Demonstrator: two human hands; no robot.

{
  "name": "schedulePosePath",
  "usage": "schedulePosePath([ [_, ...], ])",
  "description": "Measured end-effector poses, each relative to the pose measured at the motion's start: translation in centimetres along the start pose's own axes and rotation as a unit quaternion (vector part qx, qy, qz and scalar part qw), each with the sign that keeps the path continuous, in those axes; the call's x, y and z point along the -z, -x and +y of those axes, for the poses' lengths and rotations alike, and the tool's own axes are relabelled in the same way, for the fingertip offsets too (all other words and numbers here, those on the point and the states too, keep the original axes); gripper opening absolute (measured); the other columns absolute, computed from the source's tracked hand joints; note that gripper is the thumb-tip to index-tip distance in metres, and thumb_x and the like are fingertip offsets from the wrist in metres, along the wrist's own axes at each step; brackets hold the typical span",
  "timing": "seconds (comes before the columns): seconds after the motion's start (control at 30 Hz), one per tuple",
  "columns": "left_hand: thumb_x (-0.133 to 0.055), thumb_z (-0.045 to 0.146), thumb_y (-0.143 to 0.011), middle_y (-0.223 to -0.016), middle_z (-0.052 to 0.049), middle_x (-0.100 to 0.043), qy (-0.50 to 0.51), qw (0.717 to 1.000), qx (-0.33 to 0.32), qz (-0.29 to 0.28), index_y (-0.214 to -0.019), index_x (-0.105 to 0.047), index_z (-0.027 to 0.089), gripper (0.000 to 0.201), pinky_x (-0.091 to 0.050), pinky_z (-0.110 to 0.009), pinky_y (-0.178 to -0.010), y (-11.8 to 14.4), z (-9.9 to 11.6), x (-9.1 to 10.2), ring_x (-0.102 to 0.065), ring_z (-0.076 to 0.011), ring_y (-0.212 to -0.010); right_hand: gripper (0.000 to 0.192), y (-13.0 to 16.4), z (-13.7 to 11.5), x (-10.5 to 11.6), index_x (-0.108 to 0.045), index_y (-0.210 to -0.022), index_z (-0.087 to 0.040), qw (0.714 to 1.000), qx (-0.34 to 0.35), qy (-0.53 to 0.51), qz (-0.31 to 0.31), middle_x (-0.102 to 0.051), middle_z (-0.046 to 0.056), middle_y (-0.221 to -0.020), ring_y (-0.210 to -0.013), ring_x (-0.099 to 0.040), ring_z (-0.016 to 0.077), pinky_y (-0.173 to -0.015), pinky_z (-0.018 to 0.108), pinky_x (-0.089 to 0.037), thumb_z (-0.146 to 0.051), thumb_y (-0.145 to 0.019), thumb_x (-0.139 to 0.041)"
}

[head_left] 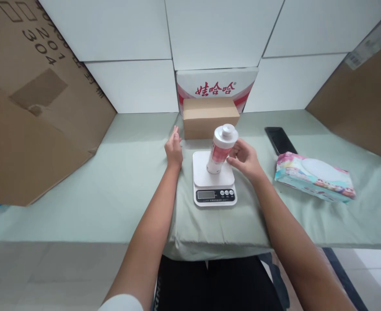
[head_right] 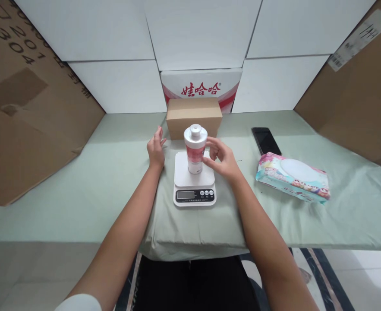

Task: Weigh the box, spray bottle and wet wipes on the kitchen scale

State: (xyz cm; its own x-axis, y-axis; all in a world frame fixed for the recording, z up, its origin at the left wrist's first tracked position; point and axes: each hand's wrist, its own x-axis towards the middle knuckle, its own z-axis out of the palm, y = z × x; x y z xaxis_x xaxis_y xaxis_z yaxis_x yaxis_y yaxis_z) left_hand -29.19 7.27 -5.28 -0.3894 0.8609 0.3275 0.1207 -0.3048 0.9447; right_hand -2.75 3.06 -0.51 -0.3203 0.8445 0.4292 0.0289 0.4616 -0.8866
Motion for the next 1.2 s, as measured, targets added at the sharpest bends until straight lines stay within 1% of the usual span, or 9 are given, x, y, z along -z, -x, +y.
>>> schedulePosePath([
  [0.2,-0.037,0.069,-0.102,-0.164,-0.009,-0.053,-0.005,1.000,-0.005,0.001,-0.149,-0.062,0.023,0.071,-0.056,-0.040,-0.116,-0.2,-0.5,0.0,-0.051,-0.0257,-0.153,0.044,0.5,-0.2,-2.3,-0.068,-0.104,-0.023,0.999,0.000,0.029,-0.034,-0.059,0.001,-0.080,-0.070,-0.049,0.0154,-0.063,0.030,-0.043,-0.055,-0.079,-0.086],
  [0.27,-0.035,0.075,-0.100,-0.164,-0.010,-0.052,-0.009,1.000,-0.006,-0.002,-0.150,-0.060,0.023,0.077,-0.055,-0.041,-0.117,-0.3,-0.6,0.0,-0.050,-0.0267,-0.153,0.044,0.2,-0.1,-2.2,-0.068,-0.100,-0.022,0.999,0.006,0.032,0.017,-0.058,0.000,-0.079,-0.069,-0.049,0.0152,-0.063,0.030,-0.043,-0.054,-0.077,-0.088],
  [0.33,-0.033,0.080,-0.098,-0.165,-0.010,-0.051,-0.012,1.000,-0.005,-0.005,-0.151,-0.060,0.023,0.082,-0.055,-0.041,-0.117,-0.3,-0.7,0.0,-0.049,-0.0277,-0.154,0.042,-0.2,0.3,-1.5,-0.068,-0.098,-0.023,0.993,0.011,0.043,0.111,-0.058,-0.001,-0.079,-0.068,-0.048,0.0147,-0.063,0.030,-0.044,-0.052,-0.076,-0.087],
  [0.43,-0.032,0.083,-0.096,-0.164,-0.010,-0.052,-0.012,1.000,-0.004,-0.005,-0.151,-0.060,0.023,0.086,-0.056,-0.039,-0.115,-0.3,-0.8,0.0,-0.049,-0.0278,-0.154,0.039,-0.9,1.5,0.3,-0.069,-0.106,-0.022,0.965,0.003,0.073,0.251,-0.062,0.000,-0.085,-0.068,-0.048,0.0139,-0.063,0.028,-0.043,-0.048,-0.079,-0.082],
  [0.53,-0.035,0.082,-0.096,-0.163,-0.011,-0.053,-0.002,1.000,-0.004,-0.001,-0.151,-0.060,0.021,0.085,-0.056,-0.038,-0.115,-0.3,-0.8,-0.2,-0.050,-0.0271,-0.153,0.042,-1.2,3.2,2.2,-0.069,-0.115,-0.019,0.937,-0.016,0.120,0.328,-0.069,0.002,-0.095,-0.072,-0.052,0.0139,-0.066,0.028,-0.044,-0.042,-0.080,-0.075],
  [0.67,-0.035,0.080,-0.098,-0.164,-0.012,-0.052,0.004,1.000,0.000,-0.001,-0.151,-0.060,0.021,0.083,-0.055,-0.038,-0.116,-0.2,-0.8,-0.3,-0.050,-0.0267,-0.153,0.051,-1.7,5.0,3.8,-0.068,-0.122,-0.017,0.914,-0.045,0.180,0.361,-0.074,0.007,-0.106,-0.080,-0.058,0.0170,-0.069,0.028,-0.047,-0.044,-0.078,-0.068],
  [0.97,-0.034,0.081,-0.097,-0.163,-0.012,-0.053,0.000,1.000,0.001,-0.002,-0.152,-0.059,0.023,0.084,-0.055,-0.039,-0.116,-0.2,-0.8,-0.3,-0.050,-0.0270,-0.153,0.062,-2.5,6.5,4.3,-0.062,-0.136,-0.019,0.891,-0.075,0.206,0.398,-0.072,0.011,-0.122,-0.088,-0.063,0.0198,-0.082,0.035,-0.054,-0.039,-0.078,-0.069],
  [1.1,-0.035,0.082,-0.096,-0.164,-0.013,-0.052,0.003,1.000,-0.001,0.006,-0.154,-0.057,0.020,0.088,-0.054,-0.039,-0.116,-0.1,-0.5,-0.3,-0.050,-0.0284,-0.153,0.082,-1.8,4.4,4.4,-0.047,-0.154,-0.019,0.883,-0.113,0.190,0.415,-0.062,0.019,-0.141,-0.088,-0.065,0.0207,-0.087,0.042,-0.056,-0.038,-0.079,-0.074],
  [1.2,-0.039,0.079,-0.097,-0.164,-0.015,-0.051,0.007,0.999,-0.019,0.030,-0.158,-0.051,0.019,0.086,-0.051,-0.039,-0.120,0.0,0.3,0.3,-0.050,-0.0284,-0.154,0.078,1.8,-0.2,4.1,-0.047,-0.154,-0.024,0.886,-0.031,0.213,0.410,-0.065,0.017,-0.138,-0.093,-0.070,0.0227,-0.086,0.044,-0.059,-0.044,-0.083,-0.073],
])
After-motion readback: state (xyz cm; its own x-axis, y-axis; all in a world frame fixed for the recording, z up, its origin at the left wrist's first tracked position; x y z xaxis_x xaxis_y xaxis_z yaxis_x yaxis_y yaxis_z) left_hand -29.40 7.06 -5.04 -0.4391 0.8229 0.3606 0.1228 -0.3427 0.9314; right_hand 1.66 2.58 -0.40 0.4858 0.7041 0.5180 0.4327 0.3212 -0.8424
